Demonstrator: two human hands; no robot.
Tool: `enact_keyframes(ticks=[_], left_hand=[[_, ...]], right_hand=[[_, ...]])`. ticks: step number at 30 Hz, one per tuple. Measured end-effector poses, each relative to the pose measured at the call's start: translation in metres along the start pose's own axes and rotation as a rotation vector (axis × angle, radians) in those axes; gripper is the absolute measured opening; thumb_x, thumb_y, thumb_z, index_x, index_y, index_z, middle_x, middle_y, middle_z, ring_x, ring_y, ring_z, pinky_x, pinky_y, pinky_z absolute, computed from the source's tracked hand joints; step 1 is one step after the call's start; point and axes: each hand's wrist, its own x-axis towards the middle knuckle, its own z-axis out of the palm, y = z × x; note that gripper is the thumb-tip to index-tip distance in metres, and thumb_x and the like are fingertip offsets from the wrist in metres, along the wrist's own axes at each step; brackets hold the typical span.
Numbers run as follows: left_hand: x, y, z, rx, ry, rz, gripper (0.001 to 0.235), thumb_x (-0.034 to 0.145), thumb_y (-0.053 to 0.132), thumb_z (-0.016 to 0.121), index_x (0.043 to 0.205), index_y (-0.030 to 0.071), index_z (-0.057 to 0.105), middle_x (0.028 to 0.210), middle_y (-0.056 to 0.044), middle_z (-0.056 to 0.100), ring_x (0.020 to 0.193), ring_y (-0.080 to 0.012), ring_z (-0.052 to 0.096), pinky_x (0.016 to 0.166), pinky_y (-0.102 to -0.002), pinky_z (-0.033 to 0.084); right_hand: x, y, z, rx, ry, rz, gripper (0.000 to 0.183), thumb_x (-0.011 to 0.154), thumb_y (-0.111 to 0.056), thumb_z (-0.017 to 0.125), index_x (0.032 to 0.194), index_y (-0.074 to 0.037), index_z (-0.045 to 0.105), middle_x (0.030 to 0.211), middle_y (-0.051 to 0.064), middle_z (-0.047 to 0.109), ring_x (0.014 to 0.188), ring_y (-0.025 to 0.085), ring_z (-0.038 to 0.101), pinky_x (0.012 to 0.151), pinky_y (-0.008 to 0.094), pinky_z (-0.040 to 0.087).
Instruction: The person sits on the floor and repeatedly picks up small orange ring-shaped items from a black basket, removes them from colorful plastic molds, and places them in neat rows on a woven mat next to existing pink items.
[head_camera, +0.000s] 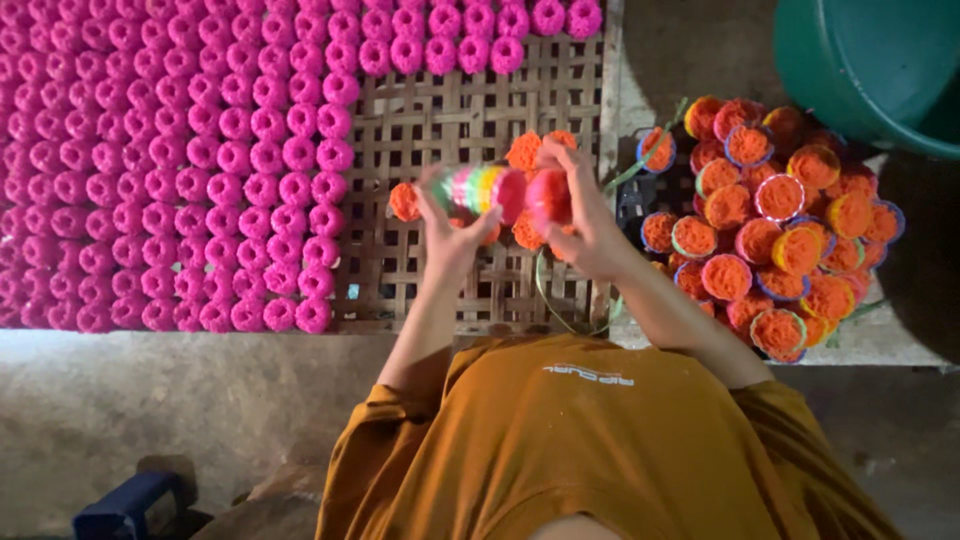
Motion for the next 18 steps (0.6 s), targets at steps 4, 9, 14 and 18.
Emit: enact_keyframes(ticks=[4,9,14,18], left_hand=[[-0.018,-0.006,0.018,-0.637,-0.161,-0.334,0.096,0.076,0.014,0.087,0.15,0.018,0.027,0.139,-0.016,0.048,0.124,-0.0315,0.059,0.094,-0.044,0.06],[-0.03,0.0,0.027,-0.694,-0.169,-0.254,0.095,0.08,0.009,0.089,0.149,0.016,0.024,0.141,-0.014,0.048,0.126,-0.028,0.058,0.097,-0.041,0.063],[-0.025,0.013,0.026,-0.571,-0.175,-0.245,0.096,0.074,0.008,0.086,0.146,0.017,0.022,0.136,-0.015,0.048,0.118,-0.0299,0.063,0.084,-0.043,0.067],[-0.032,0.009,0.028,-0.505,-0.168,-0.171,0.095,0.078,0.007,0.088,0.148,0.014,0.025,0.136,-0.015,0.045,0.12,-0.0279,0.061,0.091,-0.041,0.065]], right_hand=[[0.006,-0.029,-0.002,-0.167,-0.07,-0.05,0.108,0.087,-0.014,0.083,0.166,-0.006,0.011,0.168,0.023,0.032,0.157,0.037,0.032,0.126,0.051,0.03],[0.005,-0.043,-0.005,-0.093,-0.123,-0.034,0.109,0.083,-0.02,0.086,0.164,-0.01,0.014,0.167,0.016,0.035,0.155,0.038,0.034,0.123,0.048,0.038],[-0.001,-0.046,-0.017,-0.379,0.019,-0.251,0.052,0.08,-0.01,0.085,0.128,-0.013,0.066,0.156,0.011,0.047,0.151,0.037,0.038,0.126,0.05,0.037],[-0.008,-0.041,-0.01,-0.588,0.001,-0.306,0.037,0.073,-0.008,0.085,0.108,-0.009,0.073,0.151,0.009,0.056,0.146,0.036,0.041,0.122,0.05,0.039]])
